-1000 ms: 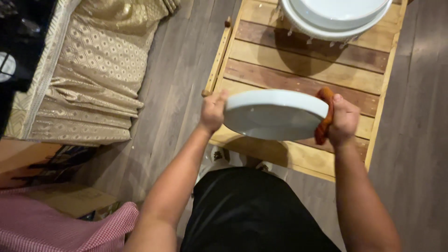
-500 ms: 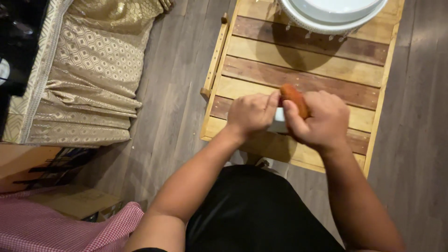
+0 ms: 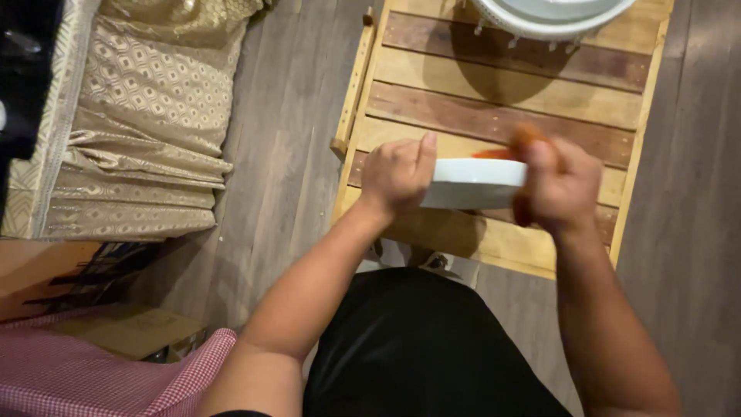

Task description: The person is wiping and cleaning large white plates with a cloth on a wooden table.

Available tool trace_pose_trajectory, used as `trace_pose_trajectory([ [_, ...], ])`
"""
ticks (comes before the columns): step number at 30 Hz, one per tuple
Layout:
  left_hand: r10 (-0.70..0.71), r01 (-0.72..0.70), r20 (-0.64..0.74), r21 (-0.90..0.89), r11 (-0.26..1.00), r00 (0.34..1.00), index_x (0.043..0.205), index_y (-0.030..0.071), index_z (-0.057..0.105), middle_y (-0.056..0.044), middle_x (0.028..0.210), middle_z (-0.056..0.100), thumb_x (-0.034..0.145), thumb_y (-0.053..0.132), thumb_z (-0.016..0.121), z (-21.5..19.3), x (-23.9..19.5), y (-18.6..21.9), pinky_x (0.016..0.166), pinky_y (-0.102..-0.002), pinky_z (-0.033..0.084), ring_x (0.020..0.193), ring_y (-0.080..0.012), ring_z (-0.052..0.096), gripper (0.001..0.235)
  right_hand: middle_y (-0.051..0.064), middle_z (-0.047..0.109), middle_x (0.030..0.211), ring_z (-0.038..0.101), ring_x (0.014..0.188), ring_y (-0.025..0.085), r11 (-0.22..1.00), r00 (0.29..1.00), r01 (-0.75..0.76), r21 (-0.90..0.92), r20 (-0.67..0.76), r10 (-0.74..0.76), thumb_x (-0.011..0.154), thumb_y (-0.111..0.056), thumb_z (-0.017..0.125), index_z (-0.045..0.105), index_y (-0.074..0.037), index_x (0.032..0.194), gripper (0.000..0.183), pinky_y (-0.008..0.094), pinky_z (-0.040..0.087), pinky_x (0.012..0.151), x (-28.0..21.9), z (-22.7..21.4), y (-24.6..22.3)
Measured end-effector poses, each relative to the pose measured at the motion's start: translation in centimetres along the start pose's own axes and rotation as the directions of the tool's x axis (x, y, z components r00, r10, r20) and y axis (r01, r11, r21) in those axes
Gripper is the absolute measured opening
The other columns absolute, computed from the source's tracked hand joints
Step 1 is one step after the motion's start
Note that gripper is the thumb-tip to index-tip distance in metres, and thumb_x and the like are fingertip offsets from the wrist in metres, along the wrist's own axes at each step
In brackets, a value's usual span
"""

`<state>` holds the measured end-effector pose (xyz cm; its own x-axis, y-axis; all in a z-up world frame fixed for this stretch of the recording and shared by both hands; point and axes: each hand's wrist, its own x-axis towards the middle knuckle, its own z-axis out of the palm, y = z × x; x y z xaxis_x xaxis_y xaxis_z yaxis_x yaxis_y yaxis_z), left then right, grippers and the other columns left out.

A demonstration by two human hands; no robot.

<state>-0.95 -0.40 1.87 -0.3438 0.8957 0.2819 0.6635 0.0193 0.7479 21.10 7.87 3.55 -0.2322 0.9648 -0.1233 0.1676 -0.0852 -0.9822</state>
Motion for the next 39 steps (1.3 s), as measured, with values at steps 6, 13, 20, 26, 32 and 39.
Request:
trace_pose_trajectory([
  [6,0.087,-0.086,-0.027,0.034,0.996,0.996,0.072,0.006,0.068,-0.019,0.073,0.069,0.102,0.028,0.048,1.5,0.2,-0.7,0.063,-0.054,0.051,0.067,-0.0422,0.067,0.043,0.009,0.061,0.076,0.06,0.071,0.032,0.172,0.613,0.657,-0.734,0.387,-0.688,0.098,-0.031,0.07,0.06,-0.009,0.081,0.03,0.046,0.045,0.068,-1.2,5.5,-5.0],
  [13,0.031,-0.033,-0.067,-0.033,0.999,0.997,0.07,0.005,0.066,-0.021,0.071,0.066,0.106,0.026,0.045,0.0,-0.2,-2.0,0.065,-0.053,0.05,0.067,-0.0425,0.066,0.046,0.011,0.064,0.076,0.058,0.068,0.033,0.347,0.624,0.733,-0.585,0.374,-0.686,0.098,-0.029,0.069,0.068,-0.008,0.083,0.026,0.045,0.044,0.066,1.0,2.7,-2.5],
  [20,-0.004,-0.007,-0.1,-0.106,0.994,0.995,0.068,0.001,0.059,-0.025,0.07,0.063,0.107,0.023,0.045,-0.9,-0.4,-4.4,0.064,-0.054,0.047,0.068,-0.0456,0.064,0.047,0.013,0.073,0.105,0.069,0.092,0.02,0.893,0.976,0.059,0.446,0.164,-0.147,0.108,-0.039,0.045,0.065,0.002,0.114,0.047,0.033,0.056,0.087,5.2,-3.0,12.6],
  [26,0.044,-0.043,-0.043,0.029,0.999,0.998,0.071,0.003,0.063,-0.022,0.072,0.066,0.106,0.023,0.045,0.2,0.5,-2.4,0.065,-0.055,0.049,0.069,-0.0451,0.065,0.045,0.006,0.072,0.097,0.066,0.086,0.019,0.959,0.982,0.065,0.277,0.154,-0.111,0.105,-0.036,0.049,0.069,0.0,0.113,0.041,0.033,0.053,0.08,4.2,-2.0,5.4],
  [32,0.114,-0.114,0.004,0.096,0.989,0.993,0.074,0.005,0.067,-0.02,0.072,0.068,0.103,0.026,0.047,2.3,0.7,-0.2,0.063,-0.055,0.052,0.066,-0.0431,0.066,0.041,0.013,0.064,0.074,0.062,0.072,0.032,0.334,0.767,0.571,-0.75,0.341,-0.544,0.1,-0.032,0.067,0.064,-0.006,0.075,0.036,0.042,0.047,0.068,-0.3,5.2,-5.6],
  [39,-0.006,0.007,-0.068,0.016,1.0,0.998,0.072,0.006,0.068,-0.021,0.071,0.068,0.105,0.027,0.045,0.7,-0.4,-1.7,0.061,-0.053,0.051,0.064,-0.042,0.067,0.046,0.011,0.07,0.071,0.056,0.057,0.032,0.395,0.657,0.728,-0.561,0.405,-0.635,0.097,-0.029,0.059,0.082,-0.015,0.093,0.027,0.043,0.043,0.059,0.5,3.3,-5.4],
])
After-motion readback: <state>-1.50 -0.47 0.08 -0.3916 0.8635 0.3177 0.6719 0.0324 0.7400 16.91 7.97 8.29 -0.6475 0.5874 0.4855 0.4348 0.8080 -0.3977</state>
